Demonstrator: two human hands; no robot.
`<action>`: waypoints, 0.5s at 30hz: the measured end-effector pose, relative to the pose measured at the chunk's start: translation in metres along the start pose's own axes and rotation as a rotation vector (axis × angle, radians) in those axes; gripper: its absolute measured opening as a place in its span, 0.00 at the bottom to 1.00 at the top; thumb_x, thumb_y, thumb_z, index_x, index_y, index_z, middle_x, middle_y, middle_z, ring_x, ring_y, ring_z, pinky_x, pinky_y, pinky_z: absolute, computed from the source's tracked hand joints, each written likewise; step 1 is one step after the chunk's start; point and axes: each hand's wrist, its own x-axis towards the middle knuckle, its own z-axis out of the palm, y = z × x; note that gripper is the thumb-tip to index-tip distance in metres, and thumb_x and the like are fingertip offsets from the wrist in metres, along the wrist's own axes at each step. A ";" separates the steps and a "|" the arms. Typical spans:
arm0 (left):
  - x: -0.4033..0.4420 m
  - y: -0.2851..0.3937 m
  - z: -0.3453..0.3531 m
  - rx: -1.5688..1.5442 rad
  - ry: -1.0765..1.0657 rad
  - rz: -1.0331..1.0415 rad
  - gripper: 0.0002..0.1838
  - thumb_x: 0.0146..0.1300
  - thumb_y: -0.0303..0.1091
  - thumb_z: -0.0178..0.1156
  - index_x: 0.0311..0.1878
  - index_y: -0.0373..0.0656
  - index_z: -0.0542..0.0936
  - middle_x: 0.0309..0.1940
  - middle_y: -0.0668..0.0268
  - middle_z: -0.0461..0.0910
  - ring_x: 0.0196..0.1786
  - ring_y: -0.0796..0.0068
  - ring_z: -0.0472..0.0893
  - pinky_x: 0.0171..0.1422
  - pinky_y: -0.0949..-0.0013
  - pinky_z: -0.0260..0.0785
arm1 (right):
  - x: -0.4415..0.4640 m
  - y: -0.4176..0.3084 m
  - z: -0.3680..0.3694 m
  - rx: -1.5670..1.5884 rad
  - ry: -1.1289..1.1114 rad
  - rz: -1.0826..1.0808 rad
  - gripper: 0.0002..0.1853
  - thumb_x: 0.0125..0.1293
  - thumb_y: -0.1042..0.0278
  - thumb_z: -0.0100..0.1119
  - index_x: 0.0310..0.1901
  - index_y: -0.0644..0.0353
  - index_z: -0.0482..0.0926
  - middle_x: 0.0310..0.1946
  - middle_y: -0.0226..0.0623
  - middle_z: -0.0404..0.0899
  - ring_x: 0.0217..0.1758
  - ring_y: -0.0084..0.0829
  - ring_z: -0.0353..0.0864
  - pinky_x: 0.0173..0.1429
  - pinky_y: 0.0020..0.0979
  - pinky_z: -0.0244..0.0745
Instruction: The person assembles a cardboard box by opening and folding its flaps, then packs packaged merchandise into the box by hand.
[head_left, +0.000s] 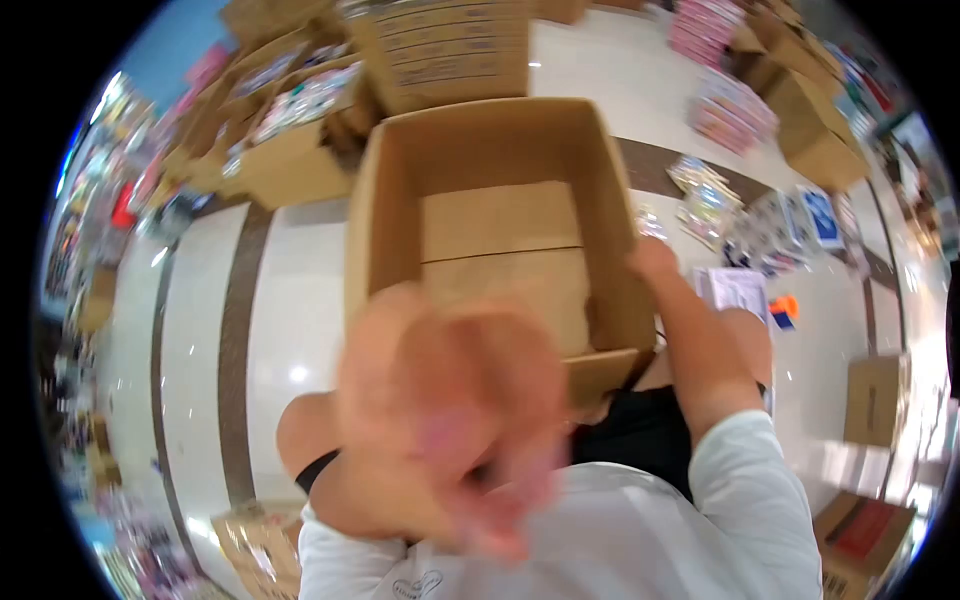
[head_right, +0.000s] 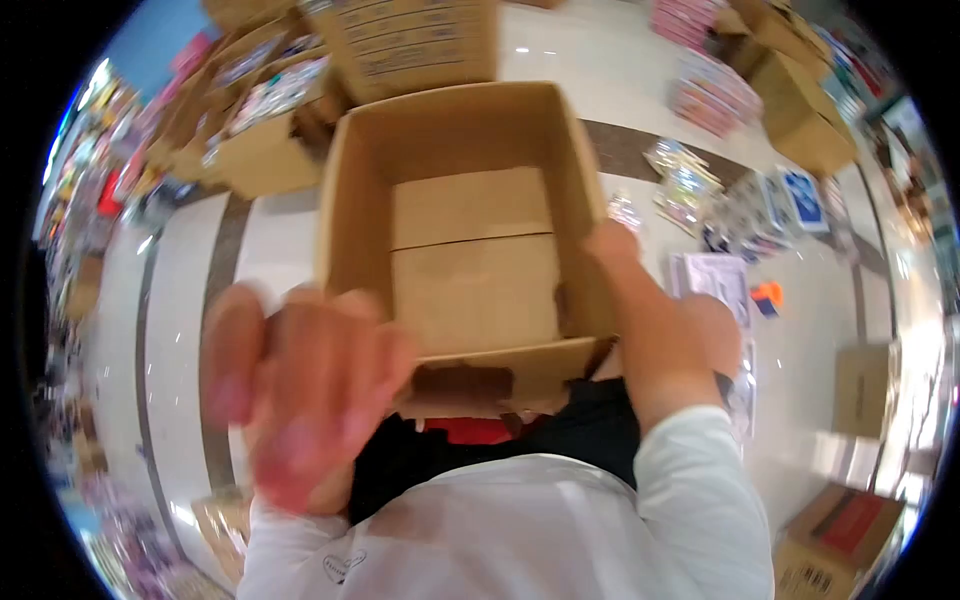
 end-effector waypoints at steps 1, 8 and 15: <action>-0.005 -0.001 0.006 -0.062 0.015 0.047 0.20 0.57 0.33 0.75 0.45 0.60 0.73 0.32 0.79 0.80 0.38 0.79 0.76 0.44 0.71 0.64 | -0.005 -0.003 -0.004 0.043 0.006 -0.008 0.22 0.56 0.57 0.60 0.48 0.62 0.86 0.51 0.50 0.85 0.55 0.46 0.86 0.57 0.43 0.80; -0.011 0.005 0.040 -0.029 0.109 0.155 0.22 0.47 0.26 0.82 0.34 0.54 0.75 0.29 0.77 0.80 0.33 0.79 0.72 0.46 0.72 0.59 | -0.024 -0.013 -0.022 0.068 -0.071 0.041 0.21 0.57 0.61 0.61 0.51 0.61 0.86 0.50 0.46 0.86 0.54 0.42 0.87 0.55 0.40 0.82; -0.001 0.005 0.026 0.077 -0.028 -0.027 0.15 0.55 0.29 0.77 0.37 0.52 0.78 0.28 0.75 0.83 0.34 0.78 0.76 0.48 0.72 0.59 | -0.019 -0.009 -0.014 0.095 -0.061 0.060 0.21 0.56 0.61 0.62 0.51 0.60 0.86 0.50 0.44 0.87 0.53 0.41 0.87 0.53 0.40 0.83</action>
